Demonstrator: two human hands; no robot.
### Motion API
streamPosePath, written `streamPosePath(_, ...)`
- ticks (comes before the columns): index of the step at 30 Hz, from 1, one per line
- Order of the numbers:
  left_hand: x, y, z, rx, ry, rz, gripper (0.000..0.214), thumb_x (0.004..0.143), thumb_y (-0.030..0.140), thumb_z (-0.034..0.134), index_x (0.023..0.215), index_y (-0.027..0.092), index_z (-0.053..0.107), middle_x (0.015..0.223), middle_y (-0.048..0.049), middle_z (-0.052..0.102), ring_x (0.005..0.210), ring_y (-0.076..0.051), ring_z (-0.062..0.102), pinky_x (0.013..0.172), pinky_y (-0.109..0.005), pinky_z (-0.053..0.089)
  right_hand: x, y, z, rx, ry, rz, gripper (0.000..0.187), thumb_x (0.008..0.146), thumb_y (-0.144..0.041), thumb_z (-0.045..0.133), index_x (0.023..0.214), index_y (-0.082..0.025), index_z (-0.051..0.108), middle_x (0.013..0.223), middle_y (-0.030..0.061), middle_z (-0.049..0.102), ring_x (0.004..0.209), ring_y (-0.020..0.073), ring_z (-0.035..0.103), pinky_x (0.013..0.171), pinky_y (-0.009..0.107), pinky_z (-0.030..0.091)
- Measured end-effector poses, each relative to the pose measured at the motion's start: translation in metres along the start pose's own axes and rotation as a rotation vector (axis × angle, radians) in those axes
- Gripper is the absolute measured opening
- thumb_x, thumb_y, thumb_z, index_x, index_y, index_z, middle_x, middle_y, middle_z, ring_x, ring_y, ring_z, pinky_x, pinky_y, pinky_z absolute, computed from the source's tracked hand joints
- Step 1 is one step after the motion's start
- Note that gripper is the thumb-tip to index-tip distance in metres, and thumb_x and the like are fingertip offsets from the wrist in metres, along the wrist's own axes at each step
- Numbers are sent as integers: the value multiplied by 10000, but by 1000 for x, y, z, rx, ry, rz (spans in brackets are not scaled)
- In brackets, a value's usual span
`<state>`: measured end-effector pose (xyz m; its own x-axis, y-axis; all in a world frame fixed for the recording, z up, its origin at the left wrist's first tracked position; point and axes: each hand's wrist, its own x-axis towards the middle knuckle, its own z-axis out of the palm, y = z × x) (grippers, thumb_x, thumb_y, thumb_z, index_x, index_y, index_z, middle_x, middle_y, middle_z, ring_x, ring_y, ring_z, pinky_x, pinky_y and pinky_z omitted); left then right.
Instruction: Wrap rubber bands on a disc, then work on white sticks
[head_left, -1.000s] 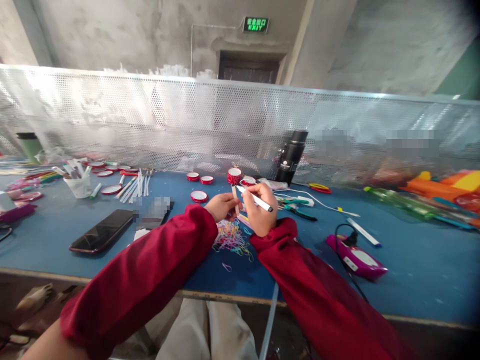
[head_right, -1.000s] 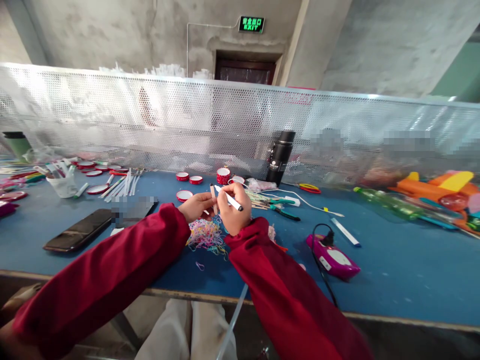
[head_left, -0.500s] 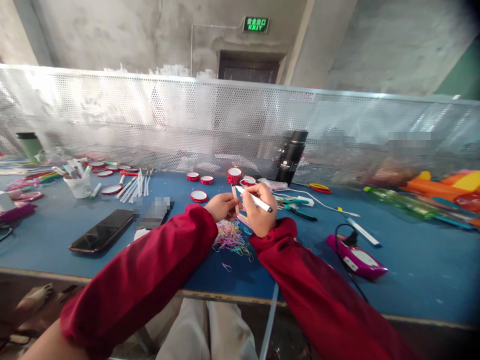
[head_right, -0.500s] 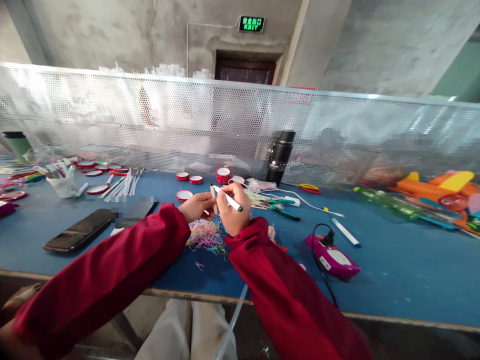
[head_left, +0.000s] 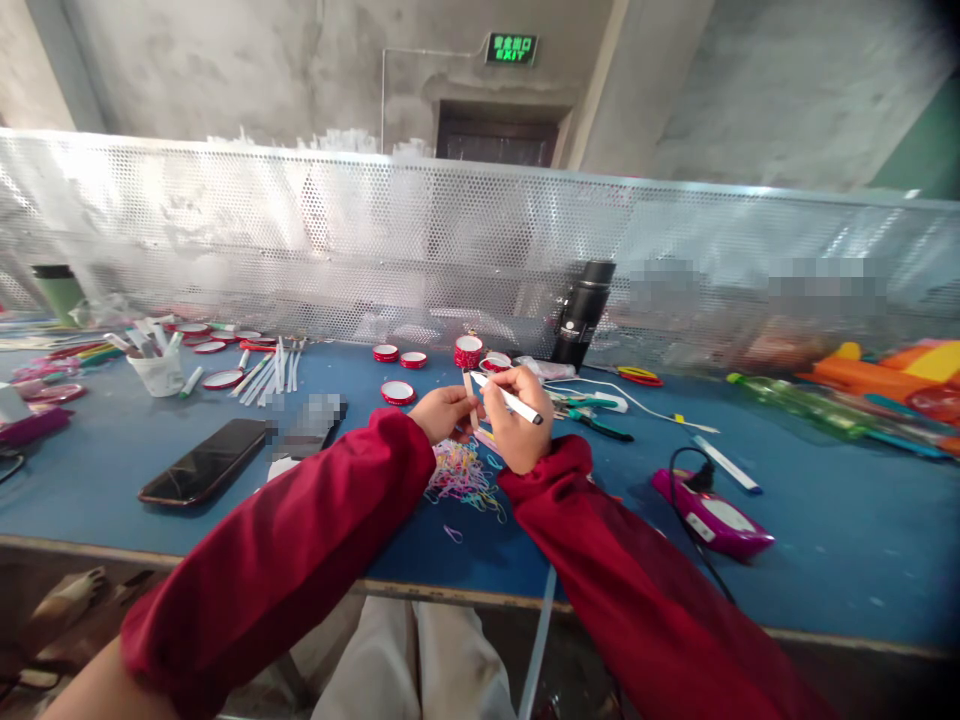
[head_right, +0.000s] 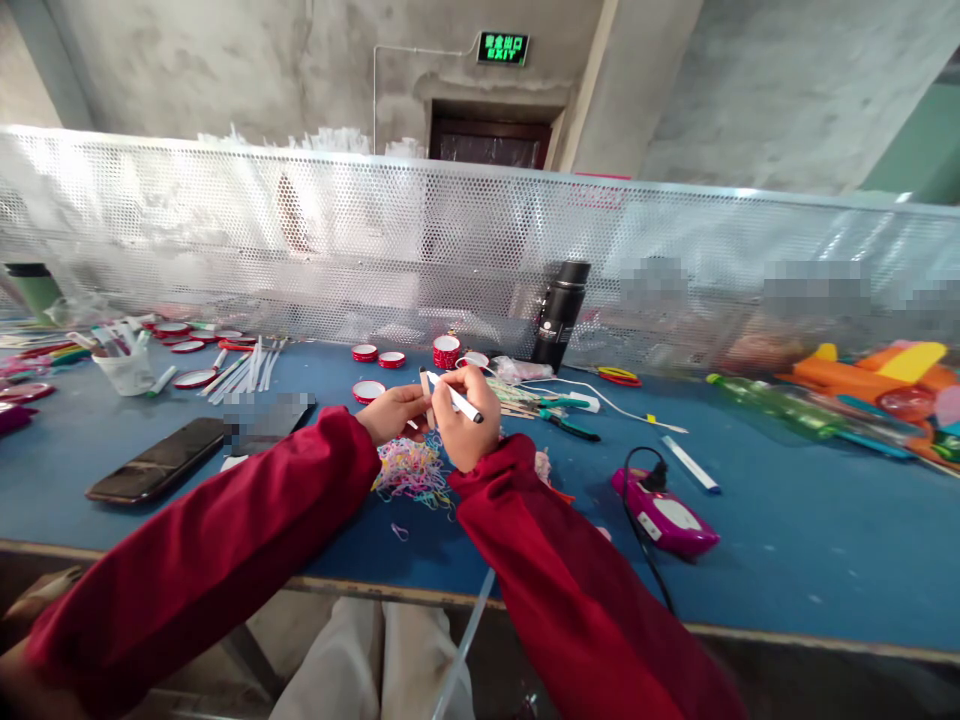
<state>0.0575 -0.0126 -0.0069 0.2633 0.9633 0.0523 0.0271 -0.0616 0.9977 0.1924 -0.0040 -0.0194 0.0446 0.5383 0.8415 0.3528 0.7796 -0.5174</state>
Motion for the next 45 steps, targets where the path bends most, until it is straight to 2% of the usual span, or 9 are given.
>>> streamPosePath(5, 0, 0, 0, -15, 8, -2, 134, 910, 209, 529, 809, 131, 570, 604, 18, 546, 472, -64, 509, 499, -197, 479, -1, -1, 1, 16, -18, -24, 61, 849, -260, 581, 821, -206, 574, 700, -9, 620, 607, 145, 579, 575, 269, 463)
streamPosePath(12, 2, -2, -1, -15, -9, 6, 194, 911, 265, 542, 766, 137, 561, 581, 16, 538, 471, -56, 493, 502, -182, 472, 0, 0, -1, -10, 24, -16, 69, 854, -275, 582, 830, -211, 574, 704, -6, 619, 608, 153, 585, 575, 278, 463)
streamPosePath(18, 0, 0, 0, -31, 2, 8, 148, 884, 251, 586, 793, 135, 572, 584, 25, 535, 473, -62, 503, 504, -194, 468, -1, -3, 0, 32, -53, -15, 67, 856, -274, 575, 836, -210, 570, 735, 5, 636, 653, 157, 605, 610, 284, 480)
streamPosePath(21, 0, 1, 0, -28, 8, 2, 146, 890, 235, 571, 787, 132, 571, 587, 23, 532, 472, -67, 501, 501, -203, 470, -1, -3, 0, 23, -57, -8, 69, 855, -275, 574, 841, -208, 575, 738, 7, 637, 658, 159, 607, 614, 287, 477)
streamPosePath(27, 1, 0, -1, -20, 9, -1, 185, 914, 222, 526, 759, 130, 565, 605, 12, 542, 477, -66, 501, 507, -207, 474, 0, -2, 0, 9, 19, -7, 65, 849, -270, 581, 828, -209, 575, 712, -4, 623, 617, 151, 587, 589, 282, 467)
streamPosePath(32, 1, -1, 0, -29, 12, 1, 151, 890, 238, 577, 780, 134, 572, 587, 22, 538, 471, -67, 506, 510, -205, 469, -1, -2, 0, 23, -43, -19, 65, 853, -270, 574, 829, -210, 572, 730, 4, 629, 657, 159, 600, 606, 283, 477)
streamPosePath(38, 1, 0, 0, -16, 14, -12, 194, 920, 218, 513, 753, 133, 562, 589, 13, 539, 463, -68, 495, 512, -216, 474, 0, -1, 0, 1, 11, -15, 68, 855, -276, 577, 834, -212, 572, 719, -2, 616, 630, 155, 589, 597, 284, 475)
streamPosePath(45, -1, 2, 2, -17, 21, -7, 158, 919, 194, 510, 781, 135, 560, 578, 25, 528, 461, -68, 496, 502, -209, 469, -1, -3, 1, 24, -59, -7, 65, 855, -270, 571, 832, -209, 571, 722, 1, 627, 645, 157, 598, 608, 286, 474)
